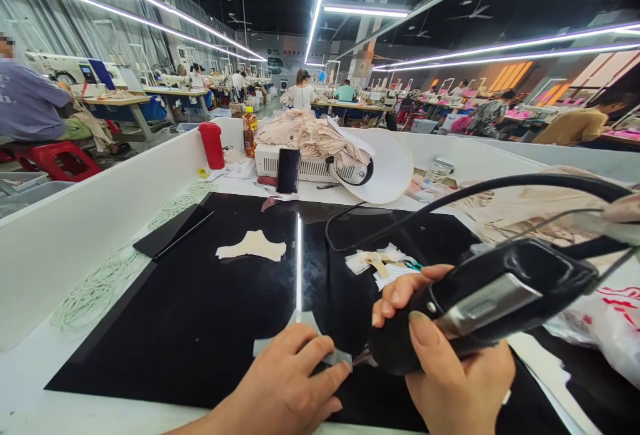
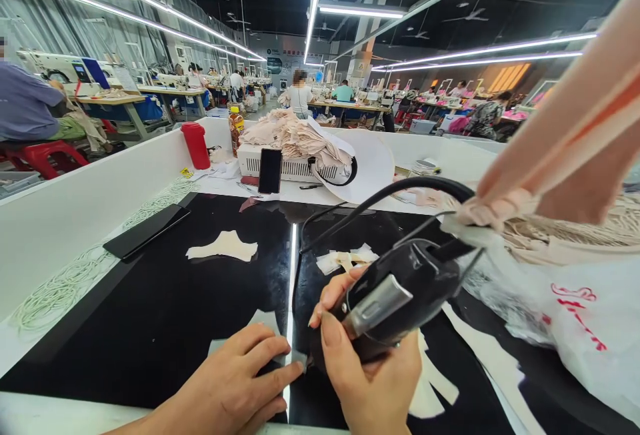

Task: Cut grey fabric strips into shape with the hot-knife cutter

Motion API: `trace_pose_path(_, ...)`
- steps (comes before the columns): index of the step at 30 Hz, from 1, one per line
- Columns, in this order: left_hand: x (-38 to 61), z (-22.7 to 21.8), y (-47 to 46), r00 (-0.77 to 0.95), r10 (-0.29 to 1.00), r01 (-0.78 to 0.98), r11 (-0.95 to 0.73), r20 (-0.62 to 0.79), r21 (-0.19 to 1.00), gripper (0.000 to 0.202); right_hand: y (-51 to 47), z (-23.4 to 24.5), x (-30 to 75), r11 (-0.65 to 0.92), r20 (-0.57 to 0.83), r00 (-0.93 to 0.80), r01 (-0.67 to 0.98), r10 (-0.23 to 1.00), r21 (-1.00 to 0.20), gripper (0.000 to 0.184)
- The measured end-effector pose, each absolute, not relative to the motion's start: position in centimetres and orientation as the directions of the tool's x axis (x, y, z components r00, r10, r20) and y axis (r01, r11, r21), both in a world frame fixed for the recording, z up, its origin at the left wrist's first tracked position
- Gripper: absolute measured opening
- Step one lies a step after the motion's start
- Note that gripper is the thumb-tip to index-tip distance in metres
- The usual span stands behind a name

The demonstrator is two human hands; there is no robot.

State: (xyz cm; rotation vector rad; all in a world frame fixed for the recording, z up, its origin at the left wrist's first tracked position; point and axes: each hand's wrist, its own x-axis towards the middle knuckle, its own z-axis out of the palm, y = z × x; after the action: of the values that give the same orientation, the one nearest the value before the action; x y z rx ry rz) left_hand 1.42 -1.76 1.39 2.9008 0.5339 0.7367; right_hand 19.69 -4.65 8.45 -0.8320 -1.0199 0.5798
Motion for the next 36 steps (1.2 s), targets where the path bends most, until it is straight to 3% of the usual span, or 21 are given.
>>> trace_pose_path(14, 0.9, 2.5, -1.9, 0.836, 0.391, 0.308, -0.915, 0.385, 0.261, 0.030, -5.0, 8.8, 19.6, 0.547, 0.485, 0.424, -0.029, 0.765, -0.837, 0.024)
trace_pose_path(18, -0.1, 4.7, -1.4, 0.799, 0.504, 0.396, -0.851, 0.328, 0.345, 0.028, -5.0, 9.5, 19.0, 0.531, 0.463, 0.464, -0.017, 0.755, -0.847, 0.025)
trace_pose_path(24, -4.5, 6.1, -0.7, 0.730, 0.661, 0.577, -0.732, 0.175, 0.362, 0.032, -4.4, 9.6, 16.9, 0.518, 0.424, 0.434, -0.122, 0.795, -0.847, 0.028)
trace_pose_path(29, -7.1, 4.3, -0.7, 0.635, 0.746, 0.607, -0.644, 0.203, 0.466, 0.033, -3.4, 9.0, 14.6, 0.506, 0.417, 0.381, -0.172, 0.825, -0.845, 0.031)
trace_pose_path(36, -6.8, 3.1, -0.7, 0.597, 0.754, 0.553, -0.635, 0.275, 0.540, 0.014, -2.2, 8.8, 11.9, 0.517, 0.428, 0.356, -0.209, 0.831, -0.830, 0.033)
